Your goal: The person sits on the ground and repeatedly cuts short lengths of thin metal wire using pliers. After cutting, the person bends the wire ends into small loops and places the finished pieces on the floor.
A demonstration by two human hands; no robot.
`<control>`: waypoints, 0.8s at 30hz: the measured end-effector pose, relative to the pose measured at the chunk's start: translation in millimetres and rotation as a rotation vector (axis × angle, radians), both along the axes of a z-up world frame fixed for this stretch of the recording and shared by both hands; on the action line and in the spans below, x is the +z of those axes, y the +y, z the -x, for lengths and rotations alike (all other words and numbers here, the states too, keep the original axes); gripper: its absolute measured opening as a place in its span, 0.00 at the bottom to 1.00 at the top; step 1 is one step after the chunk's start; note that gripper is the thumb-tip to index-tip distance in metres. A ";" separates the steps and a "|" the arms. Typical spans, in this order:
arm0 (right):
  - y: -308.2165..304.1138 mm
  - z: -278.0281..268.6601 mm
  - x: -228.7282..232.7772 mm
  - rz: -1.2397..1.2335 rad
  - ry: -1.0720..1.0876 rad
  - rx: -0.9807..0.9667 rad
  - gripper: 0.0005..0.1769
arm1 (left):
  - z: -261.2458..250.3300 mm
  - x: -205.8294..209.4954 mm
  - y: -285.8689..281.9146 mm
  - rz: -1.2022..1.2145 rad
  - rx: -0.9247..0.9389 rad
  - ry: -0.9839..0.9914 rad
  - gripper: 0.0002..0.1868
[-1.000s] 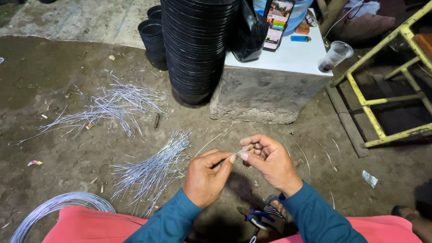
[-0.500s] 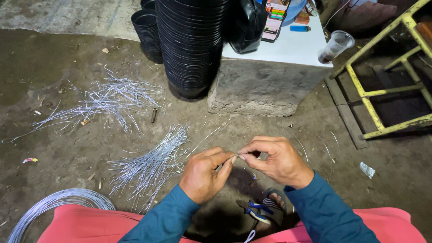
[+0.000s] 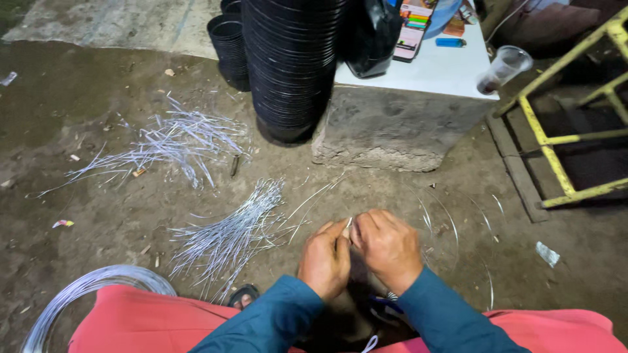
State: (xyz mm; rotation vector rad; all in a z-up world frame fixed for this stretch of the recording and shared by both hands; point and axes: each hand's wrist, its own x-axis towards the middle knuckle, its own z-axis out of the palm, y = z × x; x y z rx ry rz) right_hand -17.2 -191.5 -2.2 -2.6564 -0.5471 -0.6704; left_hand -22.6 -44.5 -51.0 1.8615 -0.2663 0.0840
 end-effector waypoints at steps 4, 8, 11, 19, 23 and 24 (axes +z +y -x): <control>-9.2 -11.5 -15.2 -0.067 -0.025 -0.089 0.09 | -7.5 -27.7 -6.5 0.156 -0.077 0.187 0.21; -38.9 -33.3 -18.3 -0.112 -0.004 -0.257 0.10 | -5.3 -67.7 8.8 -0.134 -0.143 0.403 0.15; -49.4 -38.6 -23.2 -0.162 0.226 -0.283 0.12 | -0.8 -121.0 14.1 -0.150 -0.153 0.530 0.13; -60.6 -44.1 -59.3 0.035 0.535 -0.291 0.37 | -31.2 -253.6 40.8 -0.036 0.051 0.807 0.13; -77.3 -40.4 -80.1 0.192 0.834 -0.311 0.30 | -57.1 -257.3 86.5 -0.805 -0.076 0.139 0.19; -81.0 -40.9 -83.9 0.255 0.833 -0.283 0.28 | -69.7 -250.4 100.4 -1.195 -0.156 0.116 0.20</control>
